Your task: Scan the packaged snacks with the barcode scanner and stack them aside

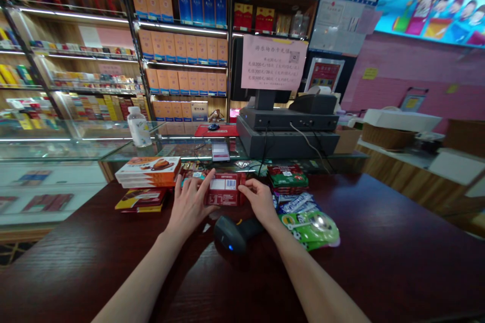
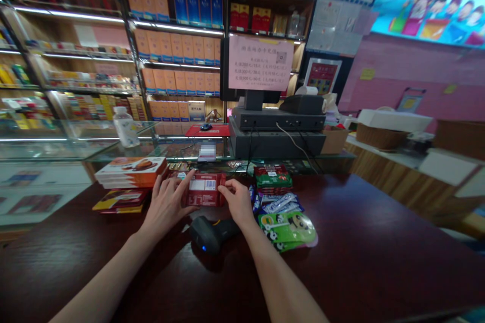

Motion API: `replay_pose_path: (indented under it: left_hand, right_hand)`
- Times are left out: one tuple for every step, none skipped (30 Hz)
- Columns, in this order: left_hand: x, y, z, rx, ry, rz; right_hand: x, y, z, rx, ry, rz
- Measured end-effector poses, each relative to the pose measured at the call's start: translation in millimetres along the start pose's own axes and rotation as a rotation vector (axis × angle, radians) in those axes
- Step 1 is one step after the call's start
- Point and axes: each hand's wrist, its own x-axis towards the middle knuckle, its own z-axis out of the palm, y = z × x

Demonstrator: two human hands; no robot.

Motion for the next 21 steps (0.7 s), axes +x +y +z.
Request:
replay_pose_path:
  left_hand:
    - [0.3, 0.2, -0.9, 0.012, -0.001, -0.002]
    - [0.5, 0.3, -1.6, 0.019, 0.001, -0.005]
    - [0.5, 0.4, -2.1, 0.020, 0.003, -0.009]
    - [0.3, 0.4, -2.4, 0.014, 0.005, -0.015]
    - [0.1, 0.4, -2.5, 0.005, 0.010, -0.022]
    - [-0.2, 0.4, -2.6, -0.007, 0.017, -0.028]
    - [-0.6, 0.4, -2.5, -0.017, 0.027, -0.032]
    - [-1.0, 0.4, -2.3, -0.024, 0.039, -0.033]
    - [-1.3, 0.4, -2.1, -0.027, 0.052, -0.027]
    - [-1.6, 0.3, -2.0, -0.030, 0.066, -0.018]
    - [-1.9, 0.0, -2.0, -0.033, 0.075, -0.006]
    - [-2.1, -0.3, -2.0, -0.038, 0.077, 0.009]
    - [-2.2, -0.8, -2.2, -0.046, 0.075, 0.025]
    - [-2.2, -1.4, -2.5, -0.057, 0.067, 0.041]
    - [-2.3, -2.1, -2.9, -0.068, 0.057, 0.053]
    - [-2.3, -2.9, -3.3, -0.077, 0.048, 0.062]
    - [-2.4, -3.8, -3.8, -0.084, 0.042, 0.065]
    - [-2.7, -4.8, -4.2, -0.087, 0.041, 0.065]
    - [-3.0, -5.9, -4.5, -0.088, 0.041, 0.064]
    - [-3.6, -7.0, -4.8, -0.088, 0.041, 0.064]
    - [-4.2, -8.2, -5.1, -0.088, 0.043, 0.063]
  right_hand:
    - [-0.3, -0.1, 0.2, 0.002, -0.005, -0.002]
    - [-0.5, -0.1, 0.5, 0.002, -0.009, -0.003]
    - [-0.8, 0.2, 0.8, 0.004, -0.013, -0.003]
    - [-1.1, 0.7, 1.1, 0.006, -0.017, -0.001]
    - [-1.4, 1.2, 1.4, 0.009, -0.023, 0.001]
    - [-1.7, 1.7, 1.6, 0.012, -0.028, 0.004]
    - [-1.9, 2.1, 1.8, 0.015, -0.033, 0.004]
    - [-2.0, 2.2, 1.9, 0.015, -0.038, 0.004]
    - [-2.1, 2.2, 2.0, 0.014, -0.045, 0.003]
    - [-2.1, 2.0, 2.1, 0.014, -0.051, 0.000]
    - [-2.0, 1.8, 2.2, 0.016, -0.056, -0.003]
    - [-1.8, 1.8, 2.4, 0.019, -0.061, -0.004]
    - [-1.6, 2.1, 2.6, 0.026, -0.067, -0.005]
    - [-1.3, 2.8, 2.7, 0.035, -0.074, -0.006]
    - [-1.0, 3.8, 2.8, 0.045, -0.083, -0.006]
    - [-0.6, 5.2, 2.8, 0.057, -0.093, -0.004]
    - [-0.2, 6.6, 2.5, 0.066, -0.105, 0.000]
    - [0.3, 7.9, 1.9, 0.071, -0.118, 0.006]
    - [0.7, 9.0, 1.0, 0.072, -0.129, 0.013]
    - [1.1, 9.7, -0.2, 0.069, -0.139, 0.024]
    - [1.4, 9.9, -1.8, 0.063, -0.149, 0.037]
